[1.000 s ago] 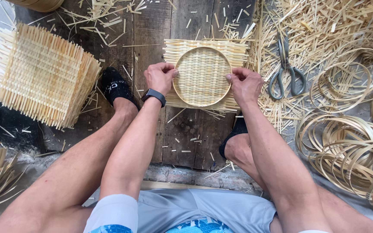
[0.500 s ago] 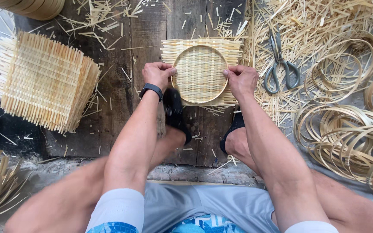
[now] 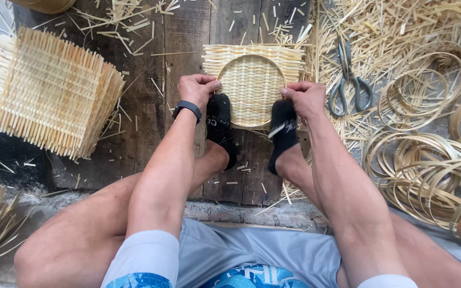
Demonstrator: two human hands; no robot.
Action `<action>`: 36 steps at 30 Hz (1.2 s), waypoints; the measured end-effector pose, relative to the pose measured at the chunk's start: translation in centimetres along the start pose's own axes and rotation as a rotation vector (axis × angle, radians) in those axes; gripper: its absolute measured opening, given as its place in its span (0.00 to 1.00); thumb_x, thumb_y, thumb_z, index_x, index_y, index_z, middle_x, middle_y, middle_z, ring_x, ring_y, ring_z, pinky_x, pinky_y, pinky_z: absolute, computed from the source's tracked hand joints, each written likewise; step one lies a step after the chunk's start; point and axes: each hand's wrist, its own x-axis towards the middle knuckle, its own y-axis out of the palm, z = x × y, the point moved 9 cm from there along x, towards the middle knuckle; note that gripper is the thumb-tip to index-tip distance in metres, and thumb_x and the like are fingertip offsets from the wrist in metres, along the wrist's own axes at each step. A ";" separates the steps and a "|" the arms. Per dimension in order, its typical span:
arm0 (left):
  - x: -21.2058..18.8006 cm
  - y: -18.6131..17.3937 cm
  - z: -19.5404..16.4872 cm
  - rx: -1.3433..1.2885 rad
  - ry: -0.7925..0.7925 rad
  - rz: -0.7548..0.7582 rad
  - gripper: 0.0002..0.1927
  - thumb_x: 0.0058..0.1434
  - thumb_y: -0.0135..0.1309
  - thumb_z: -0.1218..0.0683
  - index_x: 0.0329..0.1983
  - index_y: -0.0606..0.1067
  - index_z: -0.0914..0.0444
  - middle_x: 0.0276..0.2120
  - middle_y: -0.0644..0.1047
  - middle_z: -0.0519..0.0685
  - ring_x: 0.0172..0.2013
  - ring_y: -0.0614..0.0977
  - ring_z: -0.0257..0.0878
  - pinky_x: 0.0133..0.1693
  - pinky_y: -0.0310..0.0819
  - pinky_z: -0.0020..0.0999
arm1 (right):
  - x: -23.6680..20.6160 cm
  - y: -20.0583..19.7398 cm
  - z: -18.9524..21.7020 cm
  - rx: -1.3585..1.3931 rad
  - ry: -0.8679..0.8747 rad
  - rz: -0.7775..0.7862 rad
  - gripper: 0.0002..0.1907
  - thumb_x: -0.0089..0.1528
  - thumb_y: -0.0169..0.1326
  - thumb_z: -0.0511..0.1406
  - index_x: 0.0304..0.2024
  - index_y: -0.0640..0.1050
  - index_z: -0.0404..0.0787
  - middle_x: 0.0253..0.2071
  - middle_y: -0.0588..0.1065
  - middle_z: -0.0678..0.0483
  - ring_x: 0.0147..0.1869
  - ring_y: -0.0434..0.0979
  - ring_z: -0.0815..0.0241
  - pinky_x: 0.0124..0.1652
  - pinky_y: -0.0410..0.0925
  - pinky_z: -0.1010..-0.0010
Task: The person sits on the floor and works on a woven bamboo mat, cutting off excess strips with scissors and fitting a bent bamboo rim ring around the edge. They press the mat over a round wooden mold, tuck the rim into place, and set the finished shallow basket aside with other completed baskets.
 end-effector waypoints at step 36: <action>5.8 11.2 -6.4 0.239 0.416 0.330 0.14 0.65 0.58 0.46 0.39 0.83 0.61 0.32 0.81 0.46 0.31 0.80 0.35 0.35 0.73 0.32 | 4.8 7.5 8.7 -0.326 -0.559 0.141 0.11 0.68 0.58 0.40 0.39 0.85 0.40 0.25 0.79 0.53 0.26 0.76 0.64 0.29 0.68 0.70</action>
